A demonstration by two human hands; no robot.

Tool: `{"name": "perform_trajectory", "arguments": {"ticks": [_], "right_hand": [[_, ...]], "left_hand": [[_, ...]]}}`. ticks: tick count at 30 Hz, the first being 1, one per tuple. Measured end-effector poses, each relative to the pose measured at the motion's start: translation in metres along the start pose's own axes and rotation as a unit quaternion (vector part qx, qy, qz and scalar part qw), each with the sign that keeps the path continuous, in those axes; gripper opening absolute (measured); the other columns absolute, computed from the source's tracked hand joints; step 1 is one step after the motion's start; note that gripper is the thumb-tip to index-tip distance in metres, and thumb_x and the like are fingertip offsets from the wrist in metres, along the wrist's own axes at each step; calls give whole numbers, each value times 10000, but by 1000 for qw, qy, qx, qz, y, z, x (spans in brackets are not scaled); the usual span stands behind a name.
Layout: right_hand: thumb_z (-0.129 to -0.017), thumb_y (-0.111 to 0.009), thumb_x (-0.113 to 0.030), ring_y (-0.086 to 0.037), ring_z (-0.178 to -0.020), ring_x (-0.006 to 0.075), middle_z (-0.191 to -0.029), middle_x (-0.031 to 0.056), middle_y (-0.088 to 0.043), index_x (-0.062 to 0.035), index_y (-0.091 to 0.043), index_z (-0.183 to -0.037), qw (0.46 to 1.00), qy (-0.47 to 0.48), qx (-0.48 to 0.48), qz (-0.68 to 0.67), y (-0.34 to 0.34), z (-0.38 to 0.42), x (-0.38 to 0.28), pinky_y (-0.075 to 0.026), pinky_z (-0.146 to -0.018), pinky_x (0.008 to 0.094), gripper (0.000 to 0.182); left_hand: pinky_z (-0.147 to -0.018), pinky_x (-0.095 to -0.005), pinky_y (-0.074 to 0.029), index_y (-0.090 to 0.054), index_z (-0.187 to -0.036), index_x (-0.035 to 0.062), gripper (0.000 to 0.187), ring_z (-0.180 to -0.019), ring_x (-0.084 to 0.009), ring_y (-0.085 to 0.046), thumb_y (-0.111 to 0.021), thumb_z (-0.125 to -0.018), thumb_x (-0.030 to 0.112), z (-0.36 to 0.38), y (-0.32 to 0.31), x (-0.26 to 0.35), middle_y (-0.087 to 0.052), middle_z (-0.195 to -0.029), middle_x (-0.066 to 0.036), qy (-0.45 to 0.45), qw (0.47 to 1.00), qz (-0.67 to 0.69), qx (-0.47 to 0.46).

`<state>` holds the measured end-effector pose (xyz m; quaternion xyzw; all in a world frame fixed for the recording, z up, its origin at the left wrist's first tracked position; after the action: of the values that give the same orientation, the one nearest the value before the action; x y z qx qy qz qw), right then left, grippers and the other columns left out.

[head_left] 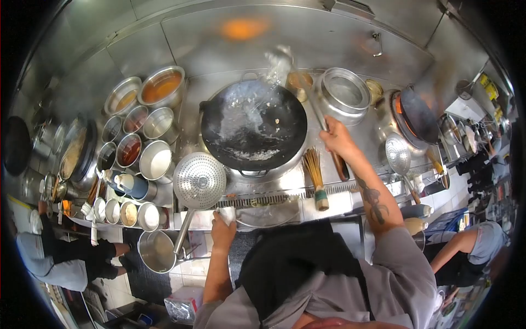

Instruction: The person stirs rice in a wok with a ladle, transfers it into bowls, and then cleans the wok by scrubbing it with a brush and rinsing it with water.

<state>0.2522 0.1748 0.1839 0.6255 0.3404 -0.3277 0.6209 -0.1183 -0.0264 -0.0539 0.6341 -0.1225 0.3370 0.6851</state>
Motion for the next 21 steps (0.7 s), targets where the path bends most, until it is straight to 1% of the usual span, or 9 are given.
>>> {"name": "perform_trajectory", "arguments": {"ticks": [1, 4, 5, 10, 12, 13, 16, 18, 21], "right_hand": [[-781, -567, -71, -585, -541, 251, -638, 161, -575, 45, -477, -1239, 992, 85, 56, 72, 12, 1, -3, -468, -526, 359, 481], [-767, -566, -59, -591, -575, 308, -668, 197, -576, 39, -462, -1266, 969, 132, 150, 147, 50, 3, -1, -470, -555, 375, 520], [-795, -553, -54, -538, -493, 163, -650, 101, -547, 79, -445, -1261, 947, 202, 183, 168, 63, -1, 2, -421, -471, 313, 497], [-802, -526, -51, -529, -461, 145, -633, 73, -542, 83, -438, -1263, 978, 91, 180, 52, 128, -36, 26, -427, -436, 279, 488], [-808, -516, -51, -518, -438, 137, -631, 57, -539, 80, -441, -1265, 986, 17, 158, -56, 148, -56, 37, -421, -414, 273, 482], [-785, -527, -60, -503, -409, 135, -594, 57, -525, 16, -542, -839, 978, 16, 186, -87, 159, -65, 42, -436, -412, 295, 95], [-772, -532, -55, -495, -404, 143, -575, 61, -530, -10, -551, -793, 959, -40, 174, -221, 194, -92, 66, -432, -409, 285, 54], [-772, -543, -83, -497, -414, 154, -525, 62, -537, -21, -565, -684, 958, -84, 155, -225, 229, -119, 102, -426, -403, 295, 110], [-758, -573, -125, -531, -447, 179, -572, 85, -583, -14, -587, -704, 947, -154, 232, -162, 284, -142, 153, -419, -413, 315, 124]], "left_hand": [[-857, -465, -464, -238, -1344, -106, 787, -994, -462, -546, -640, -765, 245, -1, 1, 4, -495, -1134, -334, 18, 999, -27, -14], [-838, -458, -477, -202, -1366, -102, 814, -976, -445, -558, -640, -764, 227, -3, -2, 7, -490, -1127, -326, 20, 998, -62, -8], [-829, -456, -482, -188, -1372, -100, 825, -967, -438, -565, -643, -761, 217, -5, -3, 9, -491, -1117, -323, 10, 998, -64, 15], [-821, -453, -487, -199, -1365, -90, 829, -960, -431, -575, -662, -753, 221, -9, -11, 14, -510, -1099, -316, 42, 990, -133, -13], [-822, -452, -488, -203, -1365, -83, 845, -958, -431, -577, -678, -746, 241, -13, -11, 15, -519, -1091, -315, 48, 988, -150, -7], [-828, -454, -486, -201, -1372, -69, 906, -960, -433, -577, -712, -715, 288, -14, -11, 15, -529, -1079, -311, 45, 986, -159, -21], [-850, -458, -479, -201, -1382, -46, 1020, -974, -442, -573, -767, -646, 375, -16, -10, 12, -538, -1072, -315, 59, 984, -162, -44], [-865, -462, -475, -203, -1385, -36, 1073, -986, -451, -568, -789, -607, 415, -17, -10, 9, -537, -1077, -322, 80, 983, -155, -51], [-904, -461, -460, -170, -1406, -42, 1138, -1054, -474, -541, -795, -577, 422, -16, -11, -4, -525, -1132, -352, 67, 989, -117, -67]]}}
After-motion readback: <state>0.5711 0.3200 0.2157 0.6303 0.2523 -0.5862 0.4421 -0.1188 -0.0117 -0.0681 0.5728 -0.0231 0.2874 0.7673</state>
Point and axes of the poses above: each hand's wrist, its own z-axis away from the middle knuckle, its own y-axis out of the back of the hand, x = y × z, the point moved 4 cm from there along -z, towards the middle knuckle
